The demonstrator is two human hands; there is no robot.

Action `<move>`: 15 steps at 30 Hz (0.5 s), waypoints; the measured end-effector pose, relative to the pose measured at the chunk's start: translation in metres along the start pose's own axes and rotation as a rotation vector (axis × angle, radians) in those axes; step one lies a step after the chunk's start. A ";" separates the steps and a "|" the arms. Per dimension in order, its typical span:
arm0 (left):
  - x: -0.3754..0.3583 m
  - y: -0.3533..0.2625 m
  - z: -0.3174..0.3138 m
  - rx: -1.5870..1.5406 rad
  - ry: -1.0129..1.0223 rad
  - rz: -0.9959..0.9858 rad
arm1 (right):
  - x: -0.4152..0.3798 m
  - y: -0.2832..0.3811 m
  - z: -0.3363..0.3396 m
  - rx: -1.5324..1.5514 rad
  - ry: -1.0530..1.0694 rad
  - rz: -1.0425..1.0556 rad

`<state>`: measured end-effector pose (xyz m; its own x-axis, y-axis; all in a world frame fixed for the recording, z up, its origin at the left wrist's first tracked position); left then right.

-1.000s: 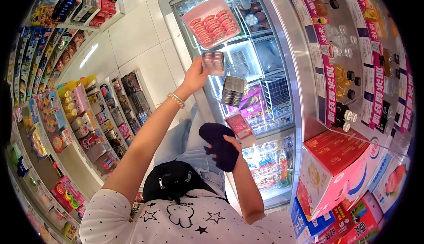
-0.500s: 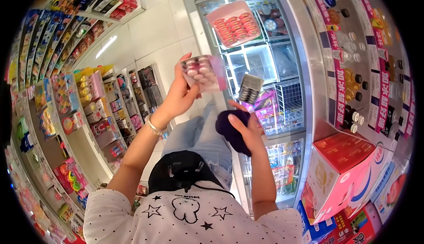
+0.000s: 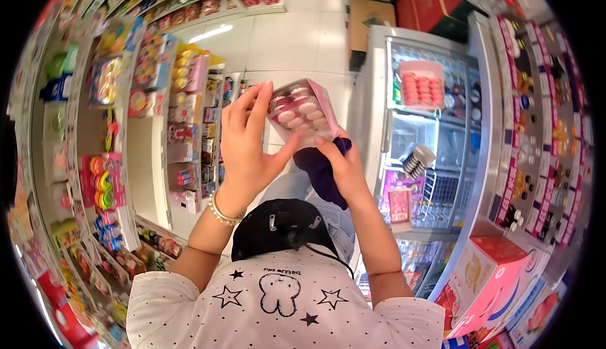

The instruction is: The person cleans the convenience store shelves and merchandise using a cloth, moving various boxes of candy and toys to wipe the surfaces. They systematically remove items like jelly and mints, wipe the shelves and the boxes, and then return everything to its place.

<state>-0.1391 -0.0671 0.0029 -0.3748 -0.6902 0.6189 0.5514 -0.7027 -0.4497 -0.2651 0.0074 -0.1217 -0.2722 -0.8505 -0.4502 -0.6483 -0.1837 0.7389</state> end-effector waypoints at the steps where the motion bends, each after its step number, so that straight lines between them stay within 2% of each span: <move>1: 0.001 0.008 0.015 0.102 0.006 -0.016 | 0.002 -0.006 -0.015 -0.021 0.016 -0.016; 5: -0.011 0.036 0.070 0.325 -0.099 -0.052 | 0.003 -0.034 -0.074 -0.085 0.064 -0.086; 7: -0.023 0.053 0.094 0.309 -0.146 0.036 | 0.001 -0.048 -0.100 -0.117 0.117 -0.106; 10: -0.039 0.071 0.129 0.321 -0.229 0.124 | -0.003 -0.062 -0.136 -0.157 0.207 -0.031; 13: -0.053 0.078 0.156 0.315 -0.356 0.088 | -0.007 -0.076 -0.160 -0.188 0.261 0.025; 15: -0.059 0.080 0.169 0.349 -0.367 0.092 | -0.010 -0.083 -0.171 -0.204 0.289 0.072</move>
<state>0.0529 -0.0536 0.0388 -0.0614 -0.5965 0.8003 0.8089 -0.4994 -0.3102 -0.0870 -0.0533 -0.0931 -0.0804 -0.9636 -0.2549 -0.4712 -0.1886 0.8616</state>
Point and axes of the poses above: each hand's wrist, its own x-axis towards the middle knuckle, its own z-axis out of the back of the hand, y = z × x, the point moved 7 cm from there along x, towards the middle knuckle, and after that the axes turned 8 degrees about -y, right-handed, at the moved point
